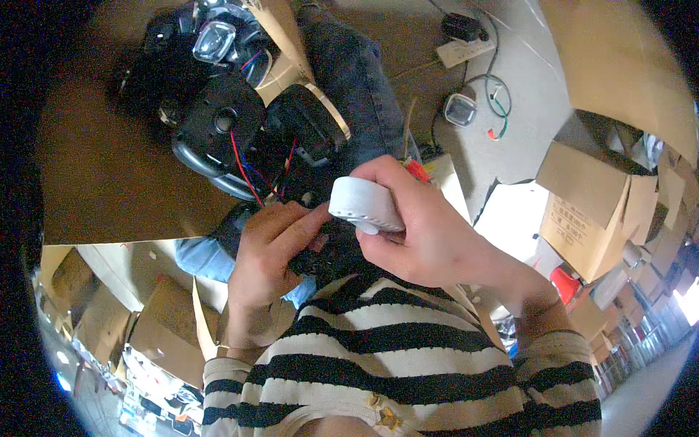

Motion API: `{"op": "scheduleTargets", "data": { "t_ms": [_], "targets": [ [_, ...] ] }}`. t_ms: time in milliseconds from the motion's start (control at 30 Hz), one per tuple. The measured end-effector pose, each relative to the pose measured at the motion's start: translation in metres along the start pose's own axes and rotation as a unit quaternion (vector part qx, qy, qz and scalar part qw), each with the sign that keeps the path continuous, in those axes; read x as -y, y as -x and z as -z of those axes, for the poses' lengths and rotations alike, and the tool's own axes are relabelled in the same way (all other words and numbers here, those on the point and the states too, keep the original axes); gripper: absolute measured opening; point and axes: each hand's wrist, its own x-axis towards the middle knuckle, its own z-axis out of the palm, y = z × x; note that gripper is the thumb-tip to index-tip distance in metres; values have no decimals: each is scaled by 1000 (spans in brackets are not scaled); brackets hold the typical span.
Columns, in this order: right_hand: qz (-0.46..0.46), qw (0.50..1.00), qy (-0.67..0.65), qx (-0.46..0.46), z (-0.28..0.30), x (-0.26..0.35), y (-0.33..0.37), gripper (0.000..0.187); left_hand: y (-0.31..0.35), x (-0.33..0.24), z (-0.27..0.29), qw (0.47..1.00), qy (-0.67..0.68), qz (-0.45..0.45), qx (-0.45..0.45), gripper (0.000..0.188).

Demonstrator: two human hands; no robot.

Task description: The person sorts and checks plastic electrical components by hand, taking them from cardboard boxes.

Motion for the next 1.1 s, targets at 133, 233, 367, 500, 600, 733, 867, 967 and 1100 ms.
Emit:
{"op": "scheduleTargets", "data": {
  "t_ms": [133,233,367,500,600,733,867,967,1100],
  "targets": [
    [3,1000,14,7,0,1,1,34,-1,3,0,1000,-11,-12,4,50],
    [12,998,40,49,5,1,0,34,-4,3,2,999,17,-25,11,50],
    [11,996,72,47,5,4,0,33,-7,0,-3,999,-6,-27,42,48],
    [-33,997,61,-30,15,-29,6,34,-10,1,-29,998,-16,7,64,46],
    [-4,997,8,-80,25,-45,17,33,-22,5,-55,996,50,2,69,34],
    [-9,990,-31,-135,27,-63,23,34,-26,7,-71,997,67,2,42,33],
    [-25,987,-33,-158,29,-69,21,33,-25,9,-76,998,60,11,29,28],
    [-35,983,-74,-165,28,-68,19,31,-26,10,-77,998,54,21,36,24],
    [-18,976,-77,-205,25,-72,18,29,-27,9,-79,998,66,13,15,20]
  ]
}}
